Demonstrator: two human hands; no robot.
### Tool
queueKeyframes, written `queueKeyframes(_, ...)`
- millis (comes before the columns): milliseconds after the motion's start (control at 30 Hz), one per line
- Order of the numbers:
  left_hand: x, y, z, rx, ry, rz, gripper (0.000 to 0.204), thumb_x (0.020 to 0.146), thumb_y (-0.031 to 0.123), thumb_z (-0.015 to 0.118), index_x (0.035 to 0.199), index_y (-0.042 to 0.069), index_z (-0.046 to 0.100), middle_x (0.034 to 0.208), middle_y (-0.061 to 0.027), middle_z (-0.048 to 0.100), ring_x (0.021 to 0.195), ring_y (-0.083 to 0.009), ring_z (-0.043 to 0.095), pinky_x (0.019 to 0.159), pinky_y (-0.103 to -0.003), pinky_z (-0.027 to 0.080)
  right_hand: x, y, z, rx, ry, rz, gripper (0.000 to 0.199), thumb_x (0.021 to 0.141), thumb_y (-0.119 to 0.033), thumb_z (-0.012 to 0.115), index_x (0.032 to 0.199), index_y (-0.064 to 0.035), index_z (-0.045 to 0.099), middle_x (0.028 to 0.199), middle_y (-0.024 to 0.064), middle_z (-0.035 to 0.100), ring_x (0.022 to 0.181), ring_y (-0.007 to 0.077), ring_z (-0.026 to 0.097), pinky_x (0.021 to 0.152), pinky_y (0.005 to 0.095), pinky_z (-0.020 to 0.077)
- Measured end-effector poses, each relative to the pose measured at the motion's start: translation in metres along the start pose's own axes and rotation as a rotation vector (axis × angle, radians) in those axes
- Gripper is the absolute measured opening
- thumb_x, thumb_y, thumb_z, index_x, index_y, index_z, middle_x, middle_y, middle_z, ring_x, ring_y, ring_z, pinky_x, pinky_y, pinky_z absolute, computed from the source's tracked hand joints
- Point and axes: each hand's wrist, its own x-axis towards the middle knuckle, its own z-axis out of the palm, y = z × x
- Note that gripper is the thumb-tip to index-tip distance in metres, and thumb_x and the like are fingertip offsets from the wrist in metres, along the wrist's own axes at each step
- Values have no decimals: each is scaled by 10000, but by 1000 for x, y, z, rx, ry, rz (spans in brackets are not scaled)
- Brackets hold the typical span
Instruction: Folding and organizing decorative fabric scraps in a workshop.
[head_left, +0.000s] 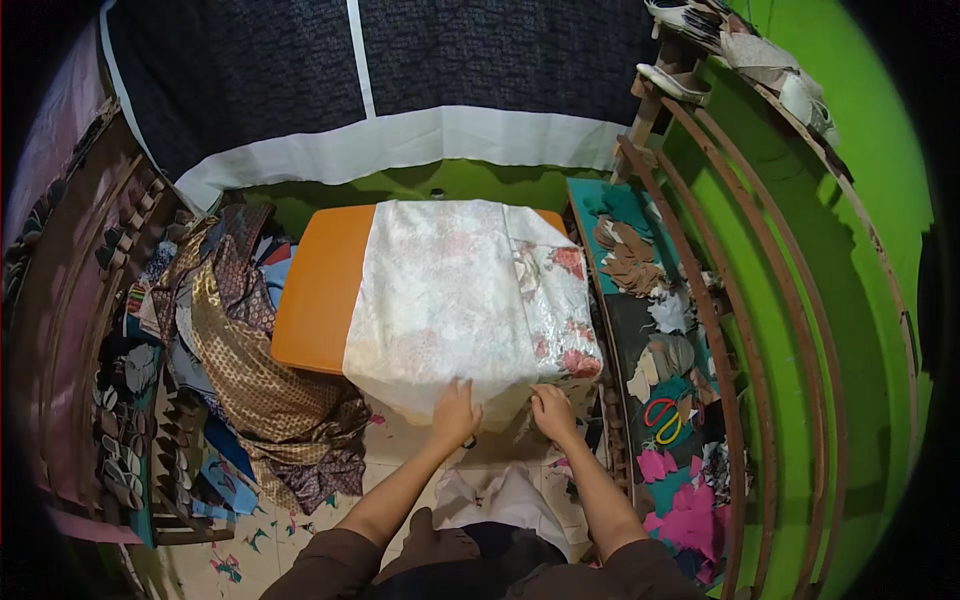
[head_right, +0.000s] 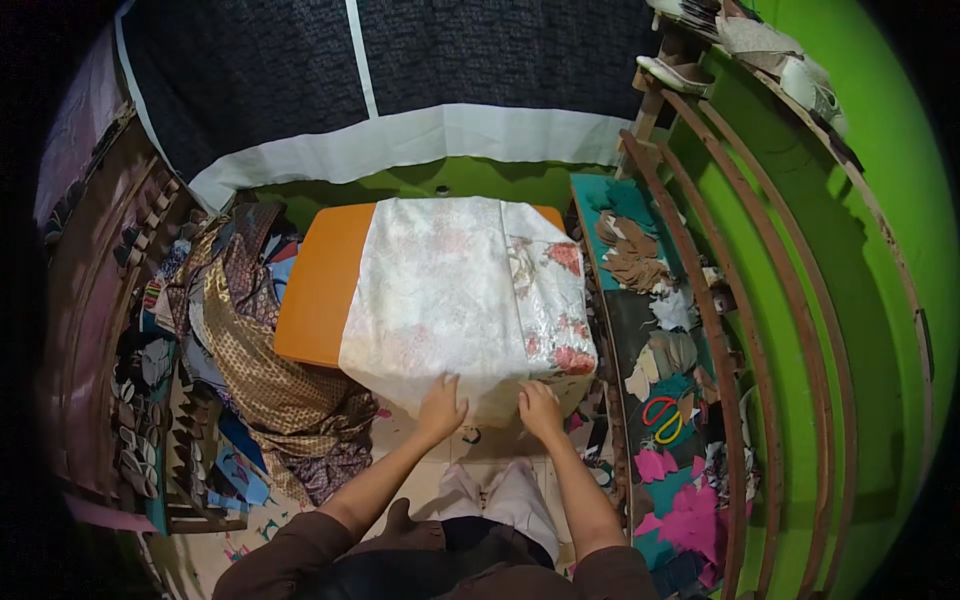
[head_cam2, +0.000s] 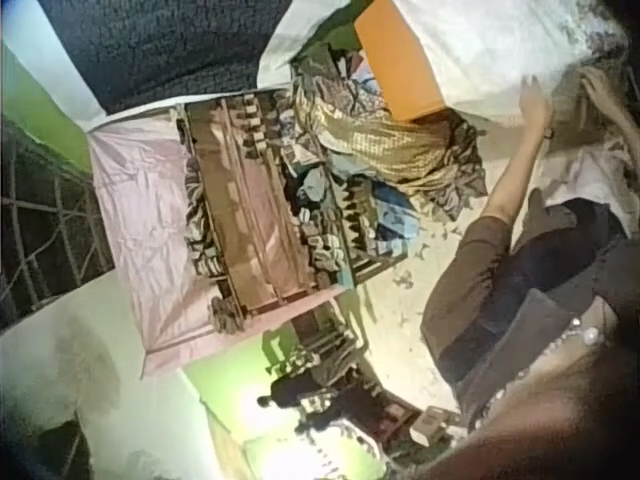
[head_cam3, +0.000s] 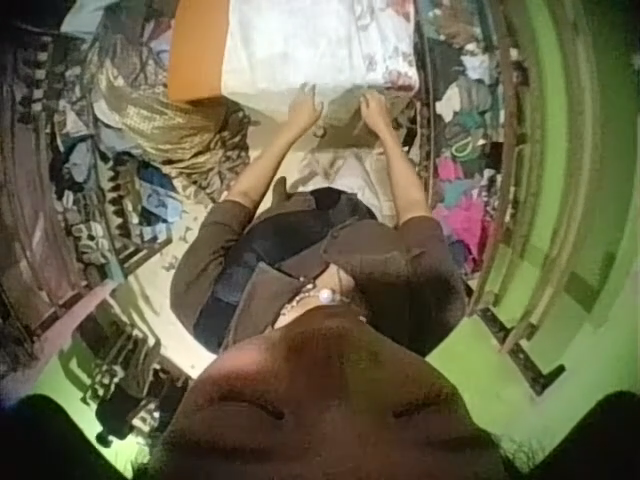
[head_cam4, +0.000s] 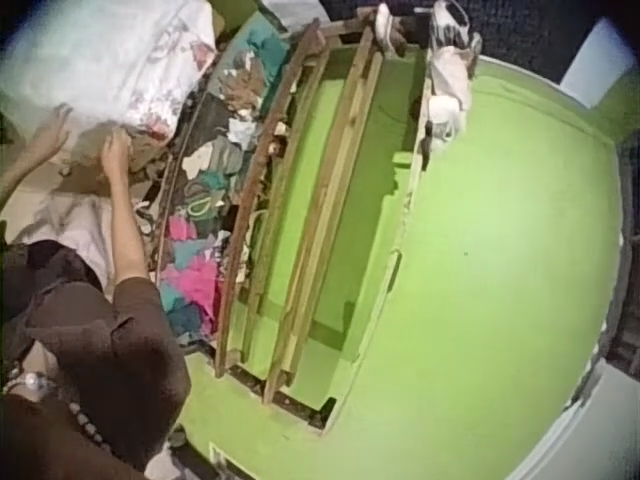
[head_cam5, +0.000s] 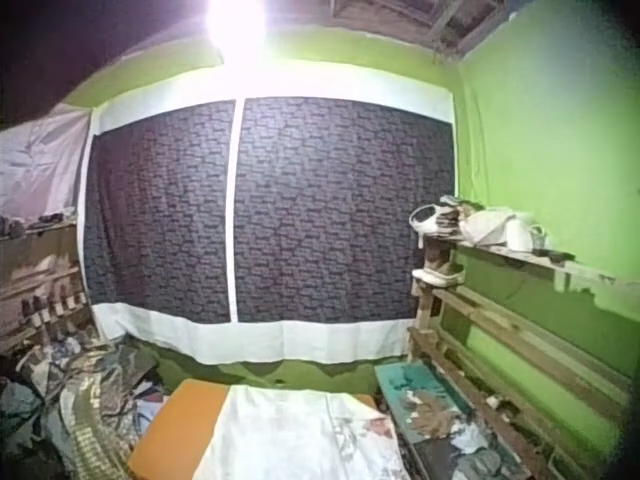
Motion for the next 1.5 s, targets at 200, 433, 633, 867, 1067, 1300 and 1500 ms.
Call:
queueKeyframes(200, 17, 55, 11, -94, -178, 65, 350, 770, 222, 528, 1072, 48, 503, 1021, -173, 530, 843, -342, 554, 714, -416, 459, 27, 34, -32, -7, 29, 46, 231, 802, -138, 484, 980, -20, 574, 986, 143, 546, 968, 317, 484, 848, 393, 377)
queueKeyframes(433, 43, 100, 56, -158, -59, 31, 312, 771, 188, 509, 1053, 55, 510, 947, -169, 526, 759, -339, 566, 658, -421, 472, 73, 101, -40, -99, 90, 270, 539, 759, -220, 548, 1222, 10, 393, 1164, 212, 417, 1058, 384, 420, 876, 424, 379)
queueKeyframes(633, 56, 150, 100, -130, -155, -51, 386, 761, 216, 538, 1098, 44, 466, 1008, -168, 513, 797, -343, 562, 669, -416, 476, 90, 154, -33, 80, -29, 500, 515, 697, -260, 608, 1104, 31, 483, 998, 238, 535, 929, 409, 512, 817, 420, 420)
queueKeyframes(867, 63, 201, 115, -262, 15, -271, 494, 733, 208, 594, 1145, 6, 413, 1004, -205, 507, 830, -369, 546, 697, -448, 455, 82, 108, -57, 385, -68, 404, 212, 755, -121, 602, 900, 25, 550, 823, 168, 607, 761, 239, 601, 656, 300, 454)
queueKeyframes(1067, 75, 197, 116, -370, 205, -608, 334, 750, 133, 554, 1045, 15, 451, 932, -223, 542, 833, -386, 532, 699, -447, 427, 86, 79, -65, 1053, -335, 334, 184, 832, -134, 528, 967, -8, 531, 846, 50, 581, 735, 132, 558, 620, 263, 448)
queueKeyframes(1300, 56, 195, 108, -464, 331, -543, 313, 713, -7, 508, 1018, 61, 492, 928, -148, 541, 881, -319, 533, 718, -387, 432, 137, 83, -45, 1663, -620, 711, 195, 832, -135, 536, 983, -12, 530, 867, 48, 593, 752, 167, 581, 679, 284, 476)
queueKeyframes(1500, 51, 182, 101, -256, 437, -566, 393, 705, 20, 540, 1090, 53, 469, 1020, -207, 414, 935, -373, 449, 789, -398, 395, 171, 59, -48, 1523, -431, 520, 300, 828, -128, 558, 1088, 6, 492, 982, 80, 574, 866, 167, 553, 762, 303, 436)
